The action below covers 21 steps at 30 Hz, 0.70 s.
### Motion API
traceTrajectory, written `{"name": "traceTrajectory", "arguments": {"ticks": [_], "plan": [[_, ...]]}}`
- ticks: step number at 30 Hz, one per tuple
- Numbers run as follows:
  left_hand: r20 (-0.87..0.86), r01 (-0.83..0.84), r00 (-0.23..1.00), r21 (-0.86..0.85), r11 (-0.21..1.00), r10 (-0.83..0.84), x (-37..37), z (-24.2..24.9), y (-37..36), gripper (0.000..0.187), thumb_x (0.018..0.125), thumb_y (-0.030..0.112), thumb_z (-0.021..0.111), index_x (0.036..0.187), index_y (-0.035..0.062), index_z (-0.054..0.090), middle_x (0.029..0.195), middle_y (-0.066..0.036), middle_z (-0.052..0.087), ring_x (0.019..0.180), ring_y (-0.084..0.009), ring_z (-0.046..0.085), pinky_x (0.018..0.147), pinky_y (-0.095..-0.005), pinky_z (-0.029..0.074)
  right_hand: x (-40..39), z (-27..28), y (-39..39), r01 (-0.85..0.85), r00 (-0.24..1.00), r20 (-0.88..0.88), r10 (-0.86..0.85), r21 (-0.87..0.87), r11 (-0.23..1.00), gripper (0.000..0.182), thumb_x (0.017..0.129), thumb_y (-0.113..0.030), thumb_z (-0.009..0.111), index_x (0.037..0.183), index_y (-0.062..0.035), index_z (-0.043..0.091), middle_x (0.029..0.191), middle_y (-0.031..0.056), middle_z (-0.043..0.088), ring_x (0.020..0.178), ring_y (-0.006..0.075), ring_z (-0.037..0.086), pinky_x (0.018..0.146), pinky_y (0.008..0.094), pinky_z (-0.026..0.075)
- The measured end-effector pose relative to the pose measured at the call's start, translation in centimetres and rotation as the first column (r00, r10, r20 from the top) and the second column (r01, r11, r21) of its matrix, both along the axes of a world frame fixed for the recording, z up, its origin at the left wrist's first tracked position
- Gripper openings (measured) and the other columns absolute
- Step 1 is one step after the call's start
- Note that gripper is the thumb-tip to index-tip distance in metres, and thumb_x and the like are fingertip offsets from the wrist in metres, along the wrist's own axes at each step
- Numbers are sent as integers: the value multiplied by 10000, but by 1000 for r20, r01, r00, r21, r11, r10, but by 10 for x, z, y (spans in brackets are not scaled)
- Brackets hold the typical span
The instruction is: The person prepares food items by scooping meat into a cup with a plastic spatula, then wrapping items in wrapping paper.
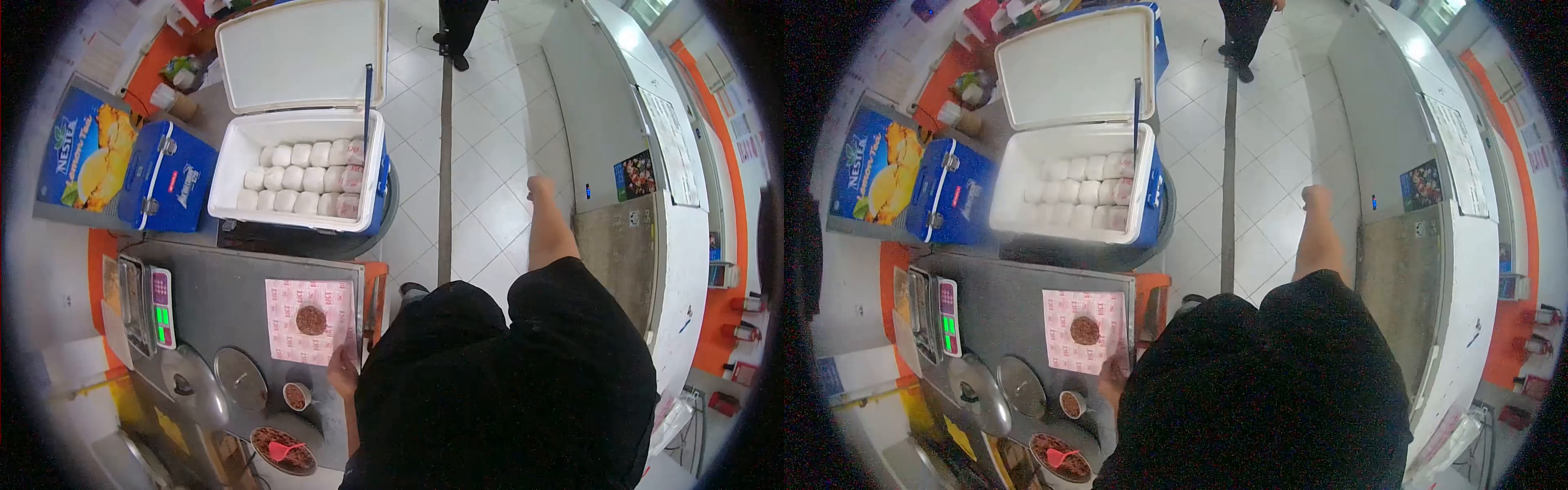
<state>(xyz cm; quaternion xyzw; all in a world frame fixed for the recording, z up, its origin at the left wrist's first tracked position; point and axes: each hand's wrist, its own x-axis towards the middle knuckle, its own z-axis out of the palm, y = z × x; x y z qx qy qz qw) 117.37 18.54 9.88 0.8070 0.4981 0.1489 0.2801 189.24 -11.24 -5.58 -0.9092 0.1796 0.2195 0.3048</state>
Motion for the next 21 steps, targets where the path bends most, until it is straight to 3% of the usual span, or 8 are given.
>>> {"name": "traceTrajectory", "arguments": {"ticks": [4,5,6,8,10,13,18,21], "plan": [[43,-170,984,-79,982,173,10,44,1,82,914,43,695,982,-1,712,962,-213,750,863,-330,758,730,-401,577,-46,18,85,-341,925,133,356,-126,932,340,912,-221,661,1156,14,640,828,159,745,637,257,736,534,387,582],[33,-192,980,-93,977,196,4,42,3,44,882,21,696,912,0,721,962,-193,753,872,-320,751,728,-398,566,-28,-45,88,-727,670,193,717,-26,686,316,899,-214,708,1130,-2,667,776,124,739,618,233,728,514,358,570],[-22,-157,988,-86,984,156,0,43,6,52,873,17,693,912,-2,721,963,-190,753,878,-322,746,742,-401,565,-62,10,145,-575,794,-103,599,195,795,278,904,-214,721,1085,-3,702,794,107,743,608,195,710,497,317,549],[-138,-92,987,-85,992,79,-16,47,11,70,854,7,688,913,-6,722,966,-185,751,891,-325,735,769,-407,563,-143,142,221,-900,322,-114,940,271,342,342,947,-319,681,1004,17,719,806,88,745,710,173,709,581,313,549],[-12,-52,999,-36,998,52,-36,34,14,154,834,-8,672,969,-6,746,972,-202,742,905,-344,720,815,-417,557,-215,216,274,-812,-31,-6,999,583,-22,358,947,-335,668,1015,13,717,868,82,746,730,150,675,616,330,540],[17,-112,994,-3,994,112,-42,36,11,186,835,2,688,1002,0,769,937,-216,744,863,-347,736,784,-423,559,-331,252,314,-650,-324,424,845,549,-525,276,936,-313,685,1070,-71,693,891,88,715,777,204,673,683,384,537],[-99,-212,974,-81,974,204,-34,47,11,151,823,46,739,967,24,775,892,-177,755,813,-323,741,752,-416,558,-453,234,332,-767,-537,623,569,-80,-637,242,862,-197,670,1082,-95,671,1015,84,698,1115,289,620,892,466,478],[-99,-249,965,-80,965,241,-30,42,14,106,817,59,755,920,40,770,870,-158,753,797,-325,736,737,-417,553,-473,213,339,-688,-661,574,483,-206,-696,261,832,-200,677,1080,-120,682,1001,55,692,1114,266,603,904,448,454]]}}
